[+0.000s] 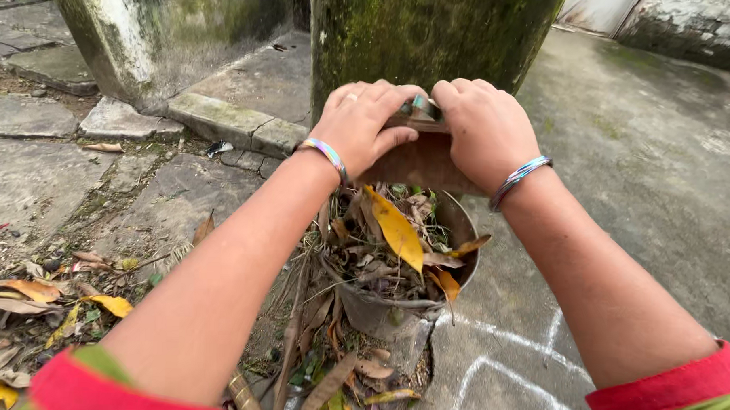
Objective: The person picks up leaves and twigs by hand and using a brush, placing them into a bucket on a stone-paved floor.
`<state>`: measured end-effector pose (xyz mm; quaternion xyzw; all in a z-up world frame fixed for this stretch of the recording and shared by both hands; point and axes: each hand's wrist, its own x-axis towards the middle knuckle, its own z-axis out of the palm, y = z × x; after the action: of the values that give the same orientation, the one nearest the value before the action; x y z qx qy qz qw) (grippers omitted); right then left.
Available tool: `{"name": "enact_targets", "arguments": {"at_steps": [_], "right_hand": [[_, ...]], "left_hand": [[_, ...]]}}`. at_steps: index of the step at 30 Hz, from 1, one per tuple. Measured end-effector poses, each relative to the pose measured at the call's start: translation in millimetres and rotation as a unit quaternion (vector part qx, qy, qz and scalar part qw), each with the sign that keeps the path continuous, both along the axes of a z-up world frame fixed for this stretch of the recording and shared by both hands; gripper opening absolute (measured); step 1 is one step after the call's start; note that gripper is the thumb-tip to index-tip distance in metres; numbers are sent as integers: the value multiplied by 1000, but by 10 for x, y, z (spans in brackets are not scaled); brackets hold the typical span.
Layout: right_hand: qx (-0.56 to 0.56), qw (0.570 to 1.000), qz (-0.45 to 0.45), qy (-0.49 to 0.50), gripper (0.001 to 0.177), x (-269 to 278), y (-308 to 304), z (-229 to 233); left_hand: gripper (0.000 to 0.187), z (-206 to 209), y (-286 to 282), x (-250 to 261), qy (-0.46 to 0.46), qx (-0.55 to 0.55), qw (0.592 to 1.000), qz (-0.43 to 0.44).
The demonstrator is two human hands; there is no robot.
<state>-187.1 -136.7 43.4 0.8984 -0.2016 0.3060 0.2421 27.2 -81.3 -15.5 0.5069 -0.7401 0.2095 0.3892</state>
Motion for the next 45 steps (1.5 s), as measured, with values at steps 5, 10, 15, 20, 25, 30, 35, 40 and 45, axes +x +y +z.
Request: {"name": "enact_targets", "arguments": {"at_steps": [5,10,15,20,25,30,35,40,45], "right_hand": [[44,990,-123,47,42,226,-149,-507],[45,990,-19,131,21,387,-505,-953],[42,990,-39,131,22,612,-327,-1362],[-24,990,-54,128,21,438,-79,-1329],[59,991,-67,104,37,379,16,-792],[78,992,-90,46,13,316,-41,-354],[186,972,-129,62,16,336,-80,-955],[201,972,-125,-4,26,205,-118,-1608],[204,972,-117,-25,30,86,-280,-1639]], "left_hand": [[59,-370,-409,-25,-113,41,989,88],[62,-996,-321,165,-56,227,969,81],[65,-1411,-138,265,-36,200,974,97],[67,-1265,9,29,-25,221,967,125],[60,-545,44,36,-76,275,947,147],[44,52,44,180,-121,198,971,64],[41,-522,-104,87,-120,225,965,58],[47,-1146,-335,-49,-93,224,968,70],[51,-1006,-474,-218,-117,278,950,85]]}}
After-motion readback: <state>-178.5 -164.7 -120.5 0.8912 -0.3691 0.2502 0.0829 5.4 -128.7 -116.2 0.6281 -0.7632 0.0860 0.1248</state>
